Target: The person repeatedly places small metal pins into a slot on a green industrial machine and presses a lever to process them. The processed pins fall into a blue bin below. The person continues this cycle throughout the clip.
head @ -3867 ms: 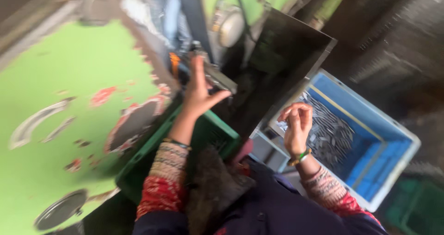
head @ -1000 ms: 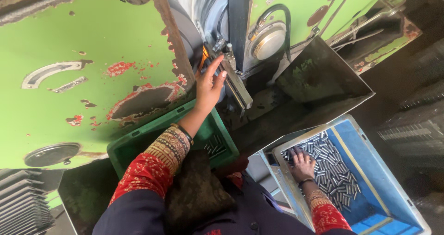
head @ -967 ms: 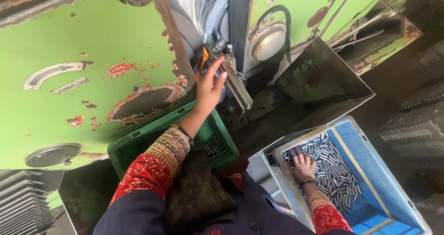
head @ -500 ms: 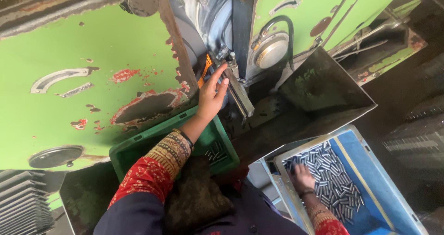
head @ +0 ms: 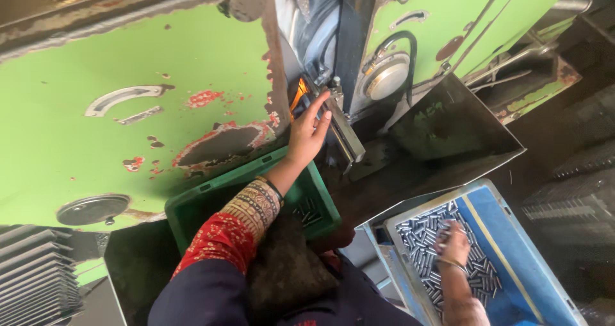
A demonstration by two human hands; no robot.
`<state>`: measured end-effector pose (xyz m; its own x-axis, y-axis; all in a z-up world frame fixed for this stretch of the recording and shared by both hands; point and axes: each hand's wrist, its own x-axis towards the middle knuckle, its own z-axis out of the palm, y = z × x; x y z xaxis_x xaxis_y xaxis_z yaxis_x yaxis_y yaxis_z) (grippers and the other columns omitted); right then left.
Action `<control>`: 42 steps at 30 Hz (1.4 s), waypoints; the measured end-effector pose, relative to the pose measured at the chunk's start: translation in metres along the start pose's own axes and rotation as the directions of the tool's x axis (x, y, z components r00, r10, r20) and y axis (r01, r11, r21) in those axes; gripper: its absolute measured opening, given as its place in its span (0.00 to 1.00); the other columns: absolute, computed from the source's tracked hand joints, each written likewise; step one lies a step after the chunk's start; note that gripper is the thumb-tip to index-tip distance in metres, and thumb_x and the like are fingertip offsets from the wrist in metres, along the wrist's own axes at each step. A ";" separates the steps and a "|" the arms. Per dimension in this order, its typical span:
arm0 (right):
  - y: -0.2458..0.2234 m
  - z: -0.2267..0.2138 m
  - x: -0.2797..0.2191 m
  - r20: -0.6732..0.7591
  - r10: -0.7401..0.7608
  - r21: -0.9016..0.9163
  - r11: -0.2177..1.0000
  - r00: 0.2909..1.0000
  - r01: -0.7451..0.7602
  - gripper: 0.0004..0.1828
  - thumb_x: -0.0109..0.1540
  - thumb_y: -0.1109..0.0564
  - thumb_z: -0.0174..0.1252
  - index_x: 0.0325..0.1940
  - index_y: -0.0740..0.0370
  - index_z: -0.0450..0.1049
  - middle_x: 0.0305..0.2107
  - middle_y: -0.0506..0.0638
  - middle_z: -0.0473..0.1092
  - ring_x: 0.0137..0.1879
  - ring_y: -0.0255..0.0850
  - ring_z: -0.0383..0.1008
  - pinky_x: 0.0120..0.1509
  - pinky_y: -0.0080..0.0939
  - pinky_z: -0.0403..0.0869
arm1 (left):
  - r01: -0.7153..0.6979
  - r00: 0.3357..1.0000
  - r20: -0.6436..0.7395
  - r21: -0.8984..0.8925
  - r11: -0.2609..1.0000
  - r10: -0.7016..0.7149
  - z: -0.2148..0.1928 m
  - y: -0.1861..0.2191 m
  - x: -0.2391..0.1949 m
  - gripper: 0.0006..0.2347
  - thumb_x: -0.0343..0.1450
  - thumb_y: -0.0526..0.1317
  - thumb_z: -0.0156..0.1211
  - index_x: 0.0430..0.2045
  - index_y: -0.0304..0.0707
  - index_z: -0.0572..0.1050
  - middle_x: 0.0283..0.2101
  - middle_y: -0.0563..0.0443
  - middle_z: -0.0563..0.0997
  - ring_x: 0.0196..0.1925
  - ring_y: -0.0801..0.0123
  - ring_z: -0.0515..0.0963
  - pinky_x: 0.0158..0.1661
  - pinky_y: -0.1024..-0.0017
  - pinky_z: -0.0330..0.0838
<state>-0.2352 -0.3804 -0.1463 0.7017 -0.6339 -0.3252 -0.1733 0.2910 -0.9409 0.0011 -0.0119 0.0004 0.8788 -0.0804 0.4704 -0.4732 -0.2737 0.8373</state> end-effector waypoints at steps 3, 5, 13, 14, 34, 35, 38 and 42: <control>-0.020 -0.023 -0.009 0.147 0.142 0.651 0.732 0.979 -0.204 0.11 0.67 0.47 0.54 0.45 0.55 0.74 0.29 0.46 0.72 0.26 0.35 0.68 0.22 0.32 0.66 | -0.076 0.996 -0.035 0.012 0.997 0.077 -0.001 0.002 -0.001 0.18 0.79 0.43 0.56 0.65 0.46 0.68 0.53 0.48 0.83 0.23 0.75 0.72 0.31 0.74 0.72; -0.020 -0.027 -0.013 0.076 0.211 0.825 0.535 0.974 -0.180 0.11 0.61 0.52 0.52 0.43 0.58 0.74 0.33 0.51 0.76 0.32 0.41 0.75 0.27 0.35 0.73 | -0.043 0.999 -0.023 -0.018 0.999 0.043 -0.001 0.004 -0.001 0.18 0.78 0.43 0.56 0.65 0.47 0.68 0.54 0.48 0.83 0.22 0.73 0.71 0.30 0.74 0.71; 0.007 -0.002 -0.032 0.006 0.392 0.876 0.441 0.920 -0.194 0.08 0.64 0.60 0.48 0.44 0.65 0.71 0.37 0.57 0.75 0.46 0.52 0.80 0.56 0.55 0.82 | -0.069 0.998 -0.003 -0.023 0.997 0.069 -0.005 0.009 -0.002 0.20 0.78 0.44 0.55 0.66 0.49 0.65 0.62 0.47 0.79 0.23 0.72 0.75 0.32 0.72 0.74; 0.008 -0.004 -0.041 0.008 0.405 0.865 0.456 0.914 -0.210 0.09 0.66 0.61 0.48 0.46 0.65 0.72 0.38 0.58 0.75 0.47 0.51 0.79 0.58 0.56 0.82 | -0.055 0.998 0.008 -0.020 0.998 0.055 -0.004 0.009 -0.003 0.20 0.78 0.44 0.55 0.67 0.49 0.64 0.61 0.47 0.79 0.23 0.72 0.76 0.32 0.72 0.75; -0.098 0.173 -0.152 0.666 0.148 0.455 0.695 0.731 -0.556 0.27 0.76 0.45 0.40 0.64 0.74 0.66 0.52 0.62 0.74 0.56 0.50 0.77 0.60 0.45 0.78 | -0.016 0.953 0.295 -0.161 0.987 0.063 -0.011 -0.008 0.000 0.37 0.76 0.52 0.58 0.76 0.45 0.42 0.80 0.40 0.51 0.48 0.61 0.77 0.43 0.73 0.78; -0.101 0.193 -0.153 0.669 0.172 0.433 0.700 0.723 -0.567 0.27 0.76 0.46 0.39 0.63 0.74 0.66 0.53 0.61 0.73 0.57 0.50 0.76 0.63 0.45 0.78 | -0.064 0.947 0.296 -0.194 0.979 0.121 -0.012 -0.010 0.002 0.38 0.76 0.52 0.59 0.77 0.44 0.40 0.80 0.39 0.47 0.60 0.58 0.74 0.45 0.73 0.78; -0.115 0.230 -0.156 0.700 0.180 0.413 0.687 0.691 -0.598 0.26 0.72 0.49 0.40 0.61 0.74 0.67 0.53 0.60 0.74 0.58 0.52 0.77 0.63 0.46 0.77 | -0.072 0.924 0.353 -0.219 0.973 0.147 -0.013 -0.016 0.006 0.44 0.74 0.54 0.61 0.76 0.43 0.35 0.81 0.37 0.40 0.76 0.52 0.62 0.50 0.71 0.78; -0.116 0.249 -0.152 0.662 0.171 0.473 0.660 0.730 -0.584 0.20 0.71 0.49 0.46 0.57 0.68 0.70 0.47 0.55 0.76 0.52 0.46 0.79 0.57 0.43 0.80 | -0.247 0.898 0.351 -0.097 0.964 0.265 -0.009 -0.024 0.009 0.54 0.69 0.59 0.70 0.78 0.41 0.29 0.81 0.37 0.36 0.82 0.44 0.47 0.72 0.55 0.60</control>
<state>-0.1495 -0.1397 0.0359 0.9400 0.0618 -0.3356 -0.1972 0.9010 -0.3864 0.0196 0.0024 -0.0127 0.6853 -0.4808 0.5470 -0.6794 -0.1515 0.7180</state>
